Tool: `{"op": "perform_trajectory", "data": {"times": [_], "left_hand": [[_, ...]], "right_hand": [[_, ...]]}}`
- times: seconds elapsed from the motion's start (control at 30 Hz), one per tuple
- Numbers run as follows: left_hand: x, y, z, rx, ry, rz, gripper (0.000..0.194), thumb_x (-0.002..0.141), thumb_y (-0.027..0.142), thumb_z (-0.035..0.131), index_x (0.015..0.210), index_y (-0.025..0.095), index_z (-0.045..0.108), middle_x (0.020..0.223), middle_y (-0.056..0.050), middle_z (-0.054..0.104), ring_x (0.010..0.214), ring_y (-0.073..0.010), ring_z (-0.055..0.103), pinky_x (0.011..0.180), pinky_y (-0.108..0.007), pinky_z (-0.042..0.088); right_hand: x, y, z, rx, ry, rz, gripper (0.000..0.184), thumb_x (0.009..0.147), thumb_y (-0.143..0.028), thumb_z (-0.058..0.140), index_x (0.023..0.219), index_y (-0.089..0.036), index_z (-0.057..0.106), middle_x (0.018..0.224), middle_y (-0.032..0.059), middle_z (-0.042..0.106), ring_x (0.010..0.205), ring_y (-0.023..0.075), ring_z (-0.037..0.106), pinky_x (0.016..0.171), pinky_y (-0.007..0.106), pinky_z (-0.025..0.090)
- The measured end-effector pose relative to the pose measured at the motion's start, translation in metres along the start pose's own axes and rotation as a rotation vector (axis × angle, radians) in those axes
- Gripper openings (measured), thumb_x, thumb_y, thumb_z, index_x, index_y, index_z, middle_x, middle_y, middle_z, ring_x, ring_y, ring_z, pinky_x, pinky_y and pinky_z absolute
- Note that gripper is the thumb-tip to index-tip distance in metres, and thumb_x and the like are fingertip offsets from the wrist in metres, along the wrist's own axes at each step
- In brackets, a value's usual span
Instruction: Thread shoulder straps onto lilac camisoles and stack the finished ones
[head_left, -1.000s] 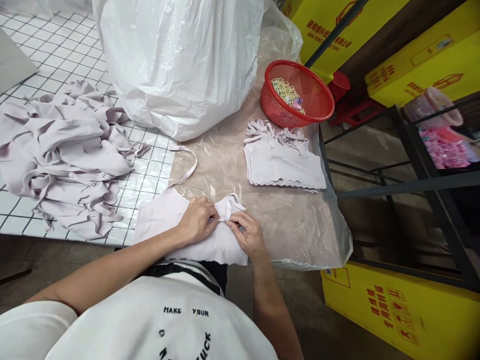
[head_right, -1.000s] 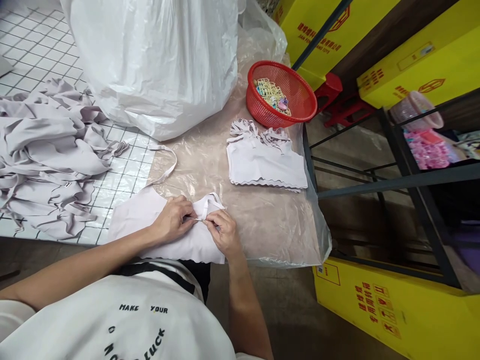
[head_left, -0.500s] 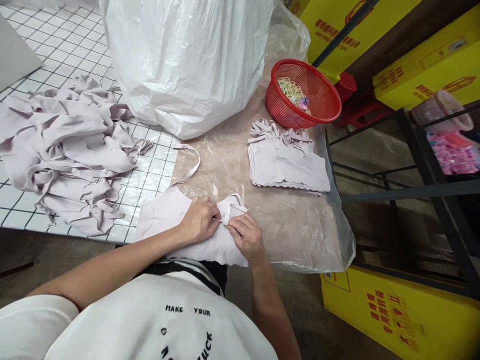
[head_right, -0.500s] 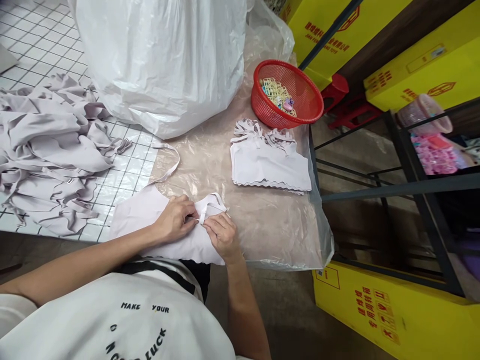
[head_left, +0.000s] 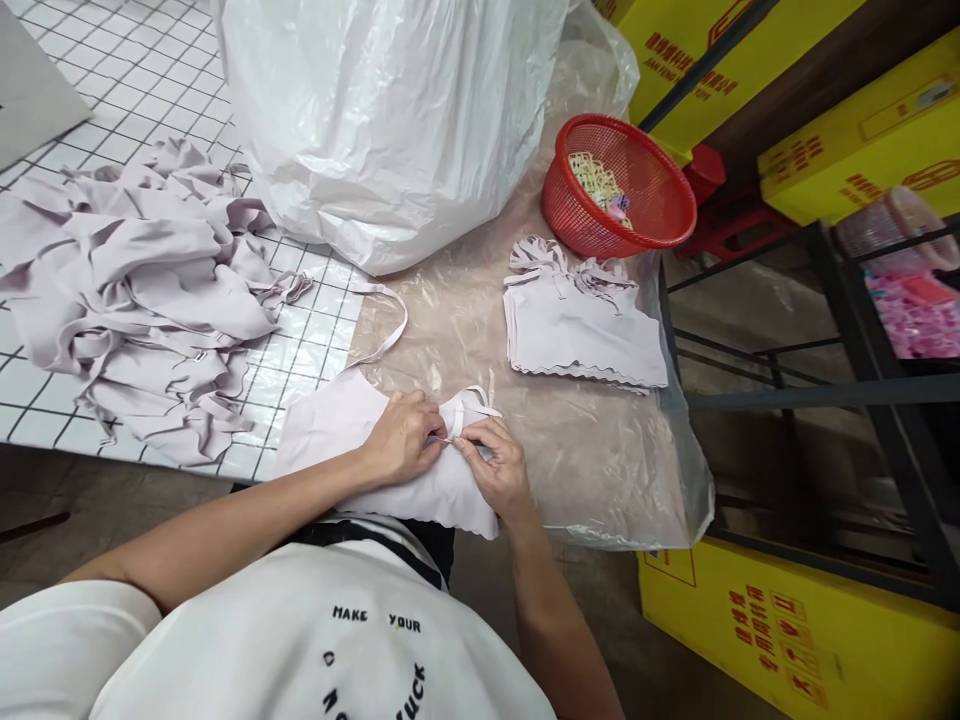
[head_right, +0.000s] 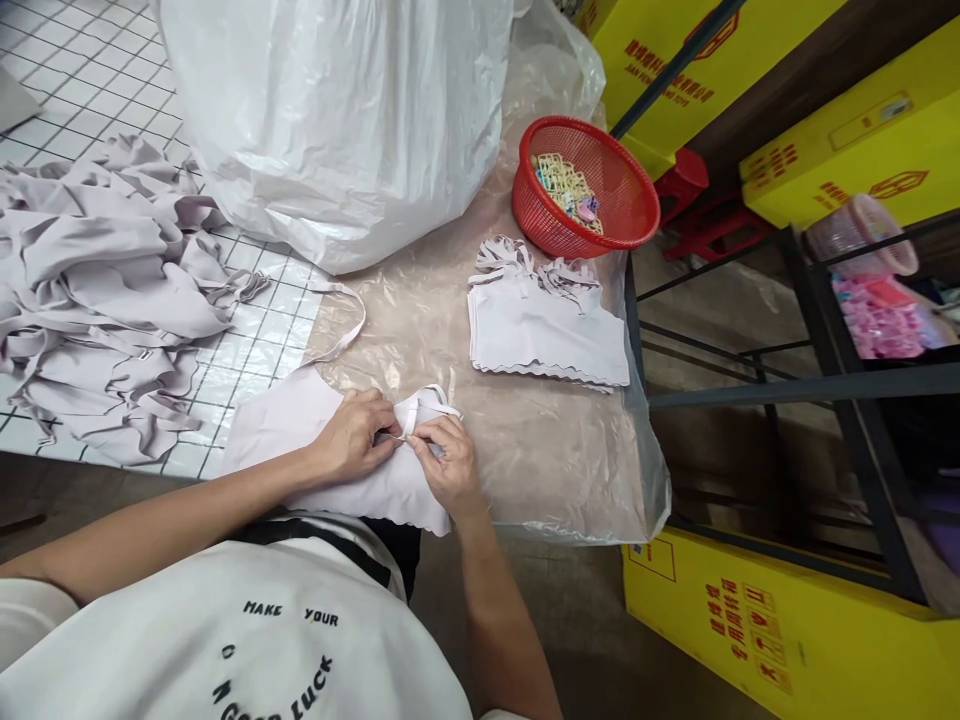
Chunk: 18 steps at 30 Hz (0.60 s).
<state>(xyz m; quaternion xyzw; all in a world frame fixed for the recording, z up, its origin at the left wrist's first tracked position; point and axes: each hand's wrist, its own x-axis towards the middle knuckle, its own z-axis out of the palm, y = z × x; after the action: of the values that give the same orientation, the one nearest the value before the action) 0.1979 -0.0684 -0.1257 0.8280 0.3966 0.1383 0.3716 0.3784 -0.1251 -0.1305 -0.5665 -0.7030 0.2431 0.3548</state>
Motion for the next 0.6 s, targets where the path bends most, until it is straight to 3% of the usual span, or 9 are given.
{"op": "perform_trajectory", "data": {"times": [0.17,0.43,0.6], "left_hand": [[0.0,-0.001,-0.001,-0.028,-0.003,0.016,0.011,0.084,0.022,0.059,0.079,0.018,0.069,0.077,-0.005,0.068,0.084,-0.0228,0.054,0.079,-0.04,0.032],[0.002,-0.003,0.0,0.033,-0.012,0.04,0.015,0.081,0.019,0.055,0.066,0.018,0.057,0.072,-0.007,0.064,0.082,-0.0233,0.053,0.075,-0.039,0.032],[0.003,-0.005,0.002,0.041,-0.004,0.047,0.015,0.084,0.019,0.058,0.069,0.018,0.058,0.077,-0.006,0.065,0.085,-0.0233,0.053,0.075,-0.038,0.031]], "right_hand": [[0.0,-0.002,-0.001,-0.019,0.008,0.036,0.015,0.091,-0.025,0.061,0.076,-0.023,0.065,0.072,0.0025,0.063,0.076,0.0199,0.057,0.071,0.035,0.047],[-0.003,-0.009,0.015,-0.062,0.047,0.081,0.018,0.093,-0.027,0.059,0.077,-0.023,0.066,0.073,0.0019,0.065,0.078,0.02,0.057,0.079,0.038,0.044],[-0.005,0.002,0.009,-0.088,0.073,0.066,0.015,0.093,-0.03,0.06,0.084,-0.024,0.07,0.079,0.0031,0.067,0.082,0.021,0.059,0.079,0.038,0.045]]}}
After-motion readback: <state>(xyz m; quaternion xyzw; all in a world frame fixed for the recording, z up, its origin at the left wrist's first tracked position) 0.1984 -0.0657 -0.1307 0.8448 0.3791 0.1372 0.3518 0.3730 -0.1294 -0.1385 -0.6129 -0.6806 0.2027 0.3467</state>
